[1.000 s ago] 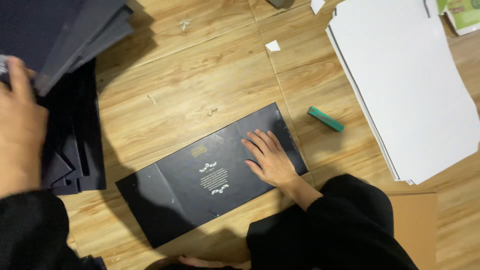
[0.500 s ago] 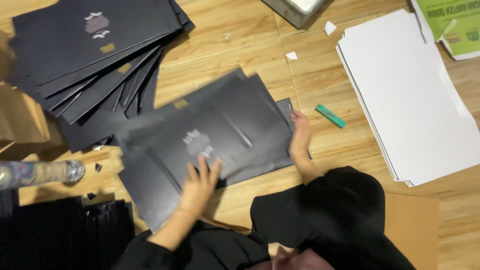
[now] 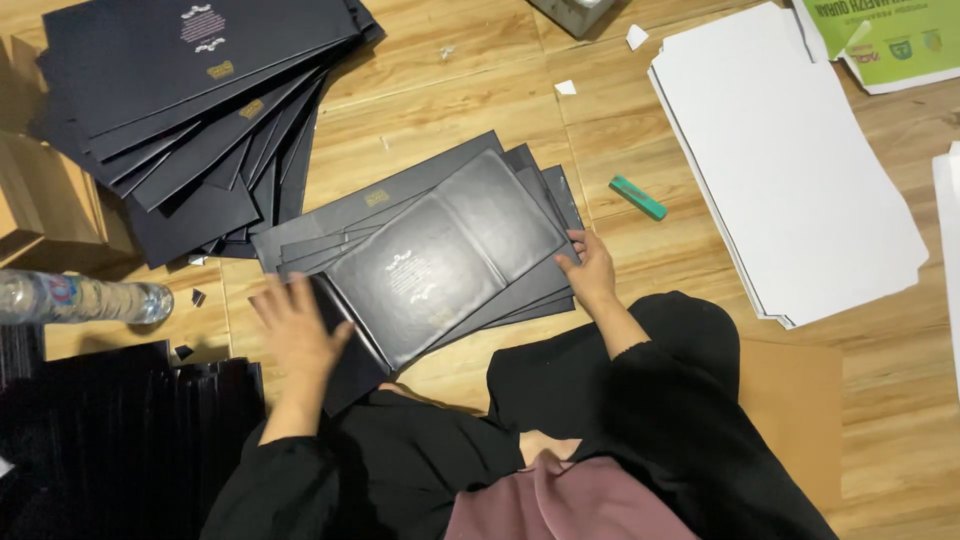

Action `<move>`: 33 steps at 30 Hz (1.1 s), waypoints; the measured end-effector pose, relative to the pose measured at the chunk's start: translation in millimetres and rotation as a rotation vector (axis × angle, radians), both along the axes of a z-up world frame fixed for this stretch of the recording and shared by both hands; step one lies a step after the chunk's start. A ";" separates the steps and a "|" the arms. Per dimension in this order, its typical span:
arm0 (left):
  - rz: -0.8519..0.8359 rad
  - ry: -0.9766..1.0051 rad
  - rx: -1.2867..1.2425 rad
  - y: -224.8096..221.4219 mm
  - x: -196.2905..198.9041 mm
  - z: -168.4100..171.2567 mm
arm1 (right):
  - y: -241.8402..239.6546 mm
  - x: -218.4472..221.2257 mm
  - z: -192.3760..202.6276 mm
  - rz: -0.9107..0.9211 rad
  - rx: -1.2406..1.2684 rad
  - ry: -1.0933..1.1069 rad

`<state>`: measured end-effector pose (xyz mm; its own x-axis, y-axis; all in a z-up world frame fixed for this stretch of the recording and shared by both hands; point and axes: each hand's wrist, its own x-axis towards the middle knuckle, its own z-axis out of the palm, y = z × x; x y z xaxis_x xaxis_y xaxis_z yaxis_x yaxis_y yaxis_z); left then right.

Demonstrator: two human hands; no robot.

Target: Smoothing and folding printed cardboard folders before stacking them.

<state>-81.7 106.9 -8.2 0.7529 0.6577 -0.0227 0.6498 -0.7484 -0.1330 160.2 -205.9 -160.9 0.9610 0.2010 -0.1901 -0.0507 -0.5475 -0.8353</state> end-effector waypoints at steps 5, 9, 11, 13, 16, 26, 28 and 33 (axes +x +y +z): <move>0.512 -0.408 -0.397 93.8 -46.4 -96.0 | -20.5 1.4 -36.6 -0.010 0.034 0.111; 0.432 -0.890 -0.907 77.7 -36.1 -75.8 | -32.9 1.8 -6.1 0.007 -0.175 0.109; 0.371 -0.972 -0.982 46.2 -16.3 -5.8 | -33.6 5.7 2.1 -0.070 -0.122 0.071; 0.315 -1.052 -1.055 31.4 -14.8 37.5 | -29.8 3.3 29.2 -0.143 -0.071 0.036; 0.094 -0.930 -1.161 23.7 -31.8 80.0 | -24.2 -1.0 89.2 -0.144 0.507 0.160; -0.337 -0.560 -1.357 -16.9 -81.4 103.8 | -83.0 -1.2 113.2 0.435 0.457 0.012; -0.311 -0.578 -1.357 -20.3 -88.3 99.7 | -82.0 -2.9 114.6 0.451 0.468 0.050; -0.321 -0.560 -1.309 -24.7 -96.9 92.7 | -80.3 -6.3 122.1 0.419 0.412 0.163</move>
